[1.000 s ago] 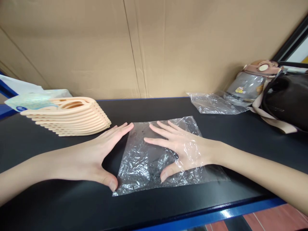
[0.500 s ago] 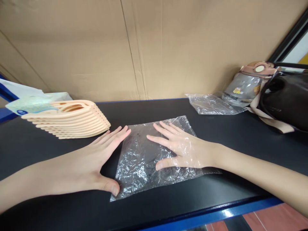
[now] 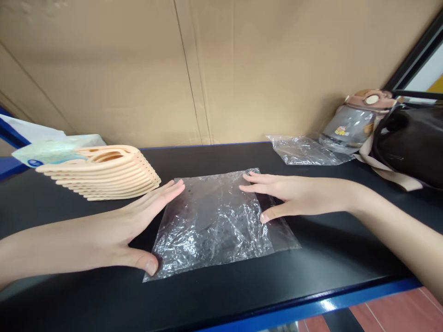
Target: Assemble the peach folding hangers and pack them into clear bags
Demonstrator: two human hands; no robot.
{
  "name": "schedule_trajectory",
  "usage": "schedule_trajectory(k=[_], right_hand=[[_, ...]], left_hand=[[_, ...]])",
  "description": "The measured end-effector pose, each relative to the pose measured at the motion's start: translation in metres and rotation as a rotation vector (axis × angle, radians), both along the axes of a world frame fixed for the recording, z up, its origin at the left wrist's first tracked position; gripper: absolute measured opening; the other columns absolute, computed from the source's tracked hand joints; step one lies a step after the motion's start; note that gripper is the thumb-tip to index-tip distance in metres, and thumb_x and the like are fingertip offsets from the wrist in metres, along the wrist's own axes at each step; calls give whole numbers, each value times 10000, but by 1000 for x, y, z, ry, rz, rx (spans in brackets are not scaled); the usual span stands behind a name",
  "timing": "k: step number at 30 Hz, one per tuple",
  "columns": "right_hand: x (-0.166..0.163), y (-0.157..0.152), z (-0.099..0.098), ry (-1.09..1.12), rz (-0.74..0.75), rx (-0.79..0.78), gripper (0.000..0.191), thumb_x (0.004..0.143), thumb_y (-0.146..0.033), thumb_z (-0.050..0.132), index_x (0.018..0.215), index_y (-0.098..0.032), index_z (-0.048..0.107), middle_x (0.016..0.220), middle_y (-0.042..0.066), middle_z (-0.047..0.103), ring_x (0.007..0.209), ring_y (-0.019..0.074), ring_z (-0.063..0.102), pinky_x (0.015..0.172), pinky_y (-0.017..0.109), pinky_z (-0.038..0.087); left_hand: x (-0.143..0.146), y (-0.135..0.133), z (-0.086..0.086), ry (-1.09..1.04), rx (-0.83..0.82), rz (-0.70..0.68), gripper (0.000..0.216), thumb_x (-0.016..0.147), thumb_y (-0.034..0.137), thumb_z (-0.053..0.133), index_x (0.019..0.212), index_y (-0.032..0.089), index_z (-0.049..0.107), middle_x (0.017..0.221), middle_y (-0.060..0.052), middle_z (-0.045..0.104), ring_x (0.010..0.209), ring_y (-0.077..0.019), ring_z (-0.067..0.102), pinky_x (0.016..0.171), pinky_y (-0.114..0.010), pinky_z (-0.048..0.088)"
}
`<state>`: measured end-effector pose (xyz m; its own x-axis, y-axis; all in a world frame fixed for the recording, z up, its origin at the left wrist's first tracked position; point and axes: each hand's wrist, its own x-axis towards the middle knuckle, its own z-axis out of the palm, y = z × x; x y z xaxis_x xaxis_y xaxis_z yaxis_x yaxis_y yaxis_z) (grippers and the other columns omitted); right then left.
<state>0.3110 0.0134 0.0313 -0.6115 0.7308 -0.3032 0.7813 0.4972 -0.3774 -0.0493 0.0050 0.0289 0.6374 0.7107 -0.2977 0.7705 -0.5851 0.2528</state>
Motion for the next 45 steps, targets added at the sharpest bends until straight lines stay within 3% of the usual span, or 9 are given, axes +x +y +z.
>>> schedule_trajectory(k=[4, 7, 10, 16, 20, 24, 33, 40, 45], right_hand=[[4, 3, -4, 25, -13, 65, 776, 823, -580, 635, 1496, -422, 281, 1605, -67, 188, 1473, 307, 129, 1193, 523, 177], [4, 4, -7, 5, 7, 98, 783, 833, -584, 622, 1507, -415, 260, 1605, -52, 190, 1459, 315, 201, 1178, 531, 235], [5, 4, -7, -15, 28, 124, 774, 853, -588, 593, 1517, -407, 238, 1609, -40, 182, 1458, 306, 220, 1174, 532, 250], [8, 10, -6, 49, -3, 285, 653, 863, -594, 570, 1455, -369, 413, 1559, -18, 358, 1446, 300, 280, 1155, 548, 279], [7, 17, -7, 85, -6, 590, 570, 898, -569, 529, 1380, -265, 522, 1429, 59, 534, 1352, 290, 434, 1124, 550, 310], [2, 19, -5, 115, 43, 758, 451, 937, -522, 488, 1254, -227, 614, 1273, 80, 643, 1202, 278, 569, 1104, 553, 316], [-1, 17, -4, 123, 77, 752, 379, 936, -482, 503, 1220, -268, 632, 1198, 39, 682, 1147, 249, 607, 1162, 554, 210], [-3, 18, -5, 132, 69, 739, 377, 928, -482, 515, 1207, -264, 645, 1172, 41, 690, 1127, 249, 619, 1163, 551, 204], [-8, 14, -5, 169, 46, 767, 354, 932, -458, 521, 1170, -237, 660, 1178, 60, 687, 1134, 255, 610, 1160, 539, 206]], left_hand=[[7, -8, 9, -155, 100, -54, 991, 799, 575, 652, 1542, 367, 30, 1619, -13, 149, 1454, -303, 237, 1132, -453, 352], [10, -9, 21, -314, 216, -67, 679, 867, 475, 616, 1473, 430, 311, 1500, 39, 448, 1342, -217, 473, 1059, -357, 458], [3, -1, 37, -459, 452, -83, 377, 905, 406, 580, 1277, 355, 554, 1294, 33, 622, 1179, -169, 583, 1003, -298, 464], [-40, 34, 62, -364, 684, 68, 516, 825, 583, 589, 1205, 234, 602, 1332, -27, 545, 1224, -242, 495, 1078, -403, 344], [-73, 54, 64, -225, 561, 227, 789, 739, 757, 573, 1337, 247, 503, 1501, -36, 391, 1388, -310, 312, 1149, -534, 198], [-83, 59, 57, -169, 412, 343, 869, 740, 805, 514, 1376, 215, 461, 1500, -62, 406, 1320, -348, 400, 1104, -558, 280], [-70, 52, 58, -172, 350, 413, 648, 806, 636, 557, 1309, 228, 516, 1399, -21, 507, 1160, -310, 532, 996, -441, 399], [-79, 58, 57, -156, 351, 471, 749, 736, 696, 617, 1320, 242, 502, 1238, -9, 632, 1021, -275, 603, 804, -317, 456], [-72, 55, 61, -226, 428, 468, 824, 671, 721, 663, 1336, 267, 492, 1250, 2, 626, 1025, -273, 585, 823, -324, 440]])
